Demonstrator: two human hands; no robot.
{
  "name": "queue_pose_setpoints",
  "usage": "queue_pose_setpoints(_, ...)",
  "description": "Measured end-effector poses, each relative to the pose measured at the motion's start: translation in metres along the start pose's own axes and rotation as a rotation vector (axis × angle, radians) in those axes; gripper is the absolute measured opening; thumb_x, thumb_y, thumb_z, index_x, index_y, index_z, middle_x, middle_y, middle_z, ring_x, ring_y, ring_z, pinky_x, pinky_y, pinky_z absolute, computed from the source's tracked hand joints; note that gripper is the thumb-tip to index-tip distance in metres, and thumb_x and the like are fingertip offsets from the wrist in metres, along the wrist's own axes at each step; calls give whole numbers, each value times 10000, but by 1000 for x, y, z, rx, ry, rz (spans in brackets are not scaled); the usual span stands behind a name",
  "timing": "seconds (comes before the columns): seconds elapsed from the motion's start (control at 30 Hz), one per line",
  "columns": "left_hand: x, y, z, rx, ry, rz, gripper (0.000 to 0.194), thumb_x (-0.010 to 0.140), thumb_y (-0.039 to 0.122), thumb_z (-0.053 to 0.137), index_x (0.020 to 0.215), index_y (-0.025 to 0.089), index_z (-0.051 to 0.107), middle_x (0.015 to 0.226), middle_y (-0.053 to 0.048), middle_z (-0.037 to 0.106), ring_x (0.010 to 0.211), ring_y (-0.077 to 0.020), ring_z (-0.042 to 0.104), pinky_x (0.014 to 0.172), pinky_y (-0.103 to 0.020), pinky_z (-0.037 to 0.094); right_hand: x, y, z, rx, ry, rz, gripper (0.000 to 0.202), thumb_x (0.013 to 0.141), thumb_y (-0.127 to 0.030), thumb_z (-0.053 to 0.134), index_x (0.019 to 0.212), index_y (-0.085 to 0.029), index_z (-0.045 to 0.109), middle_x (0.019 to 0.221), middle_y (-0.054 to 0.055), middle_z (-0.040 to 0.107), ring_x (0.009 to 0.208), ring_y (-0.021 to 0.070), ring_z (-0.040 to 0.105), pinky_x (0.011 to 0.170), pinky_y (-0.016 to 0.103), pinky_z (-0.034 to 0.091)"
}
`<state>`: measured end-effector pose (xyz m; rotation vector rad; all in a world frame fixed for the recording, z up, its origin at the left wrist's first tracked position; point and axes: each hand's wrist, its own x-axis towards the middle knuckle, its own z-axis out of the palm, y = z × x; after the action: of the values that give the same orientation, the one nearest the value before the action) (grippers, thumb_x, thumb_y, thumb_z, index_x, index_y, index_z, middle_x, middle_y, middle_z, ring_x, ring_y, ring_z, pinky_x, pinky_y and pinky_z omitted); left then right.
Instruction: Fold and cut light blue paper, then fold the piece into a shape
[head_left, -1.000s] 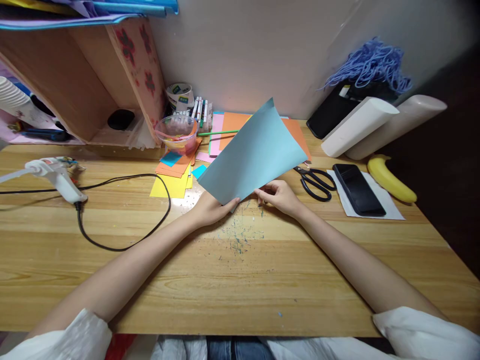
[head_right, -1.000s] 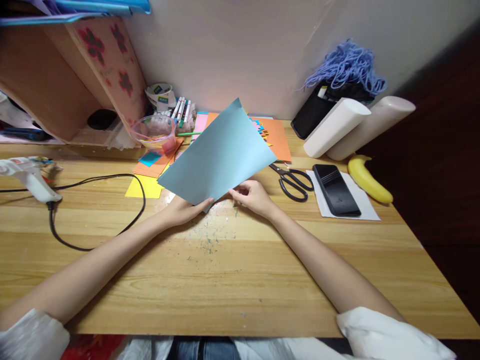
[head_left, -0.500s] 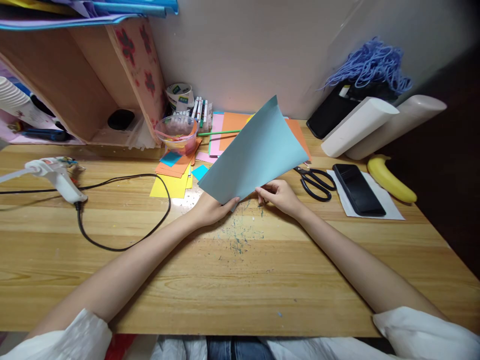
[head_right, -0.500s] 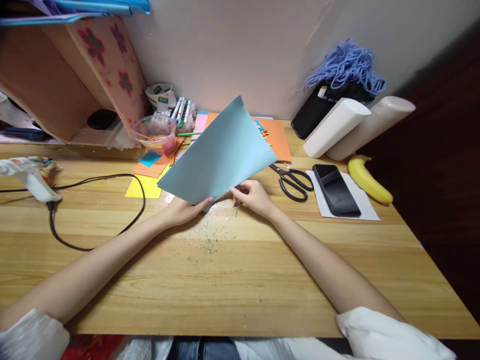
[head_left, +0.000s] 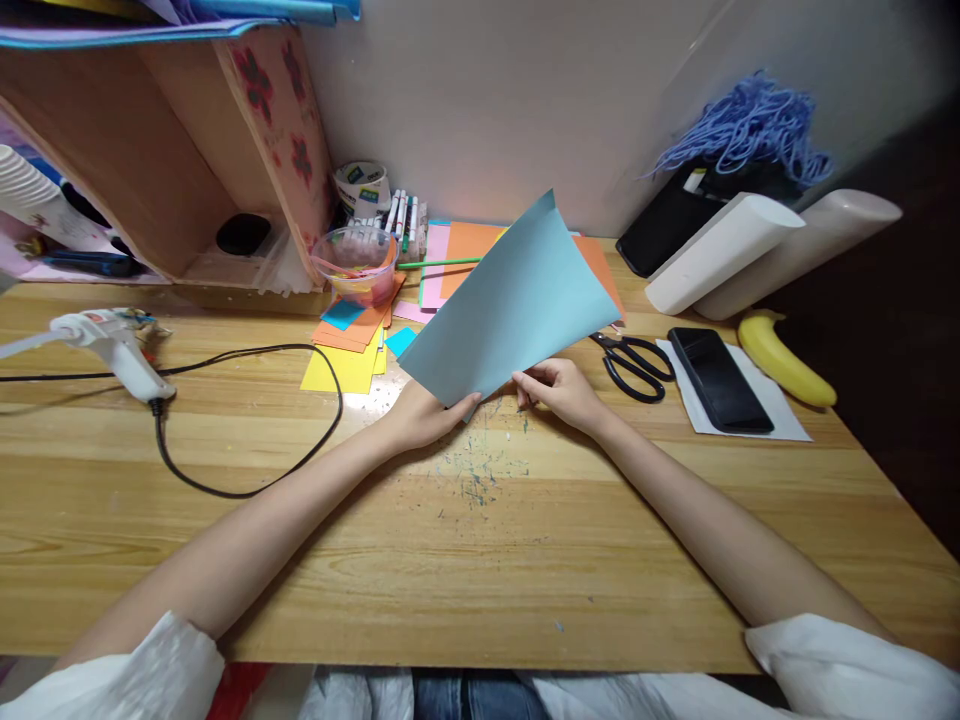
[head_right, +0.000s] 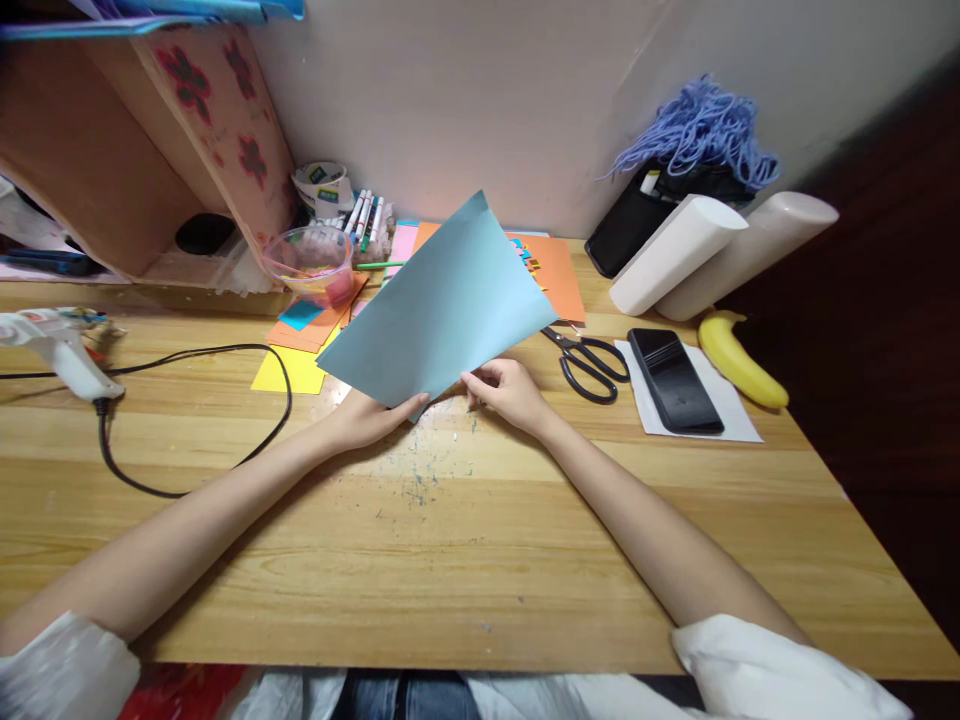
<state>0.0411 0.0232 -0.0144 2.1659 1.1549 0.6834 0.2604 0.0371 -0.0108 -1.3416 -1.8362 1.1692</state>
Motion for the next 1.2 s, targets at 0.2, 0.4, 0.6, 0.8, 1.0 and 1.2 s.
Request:
queue_pose_setpoints(0.2,0,-1,0,27,-14,9,369,866,402,427,1141,197,560,1176,-74,598,1085,-231,536,928,-381,419,0,1,0,-60,-11,-25,395,834,-412,481,565,-144,592,555,43,609,501,116,521,512,248,395)
queue_pose_setpoints(0.4,0,0,-1,16,-13,12,352,867,388,428,1127,194,565,1172,-70,602,1082,-227,539,925,-379,425,-1,-1,1,-73,-7,-36,385,839,-399,473,577,-145,596,574,38,615,534,120,530,550,252,399)
queue_pose_setpoints(0.6,0,1,0,3,-11,-6,340,870,383,423,1109,194,574,1161,-71,605,1078,-226,538,923,-385,424,0,-1,1,-43,-9,-16,367,829,-406,482,611,-141,611,573,38,620,524,120,533,543,253,402)
queue_pose_setpoints(0.8,0,1,0,0,-15,-8,341,867,384,424,1112,193,566,1158,-67,604,1068,-225,538,914,-382,428,0,0,1,-42,-14,-24,373,833,-401,480,604,-135,606,576,40,617,541,121,536,557,251,404)
queue_pose_setpoints(1.0,0,1,-1,-5,-18,-6,356,868,383,425,1134,190,562,1176,-74,595,1081,-223,532,931,-377,417,-1,-1,1,-42,-16,-23,377,837,-399,476,592,-139,596,574,37,612,529,119,527,545,250,394)
queue_pose_setpoints(1.2,0,1,0,-7,-17,-14,354,867,384,427,1132,190,560,1172,-76,600,1091,-225,533,928,-383,422,0,1,1,-44,-13,-10,369,834,-405,482,630,-130,620,575,39,620,509,113,520,526,247,389)
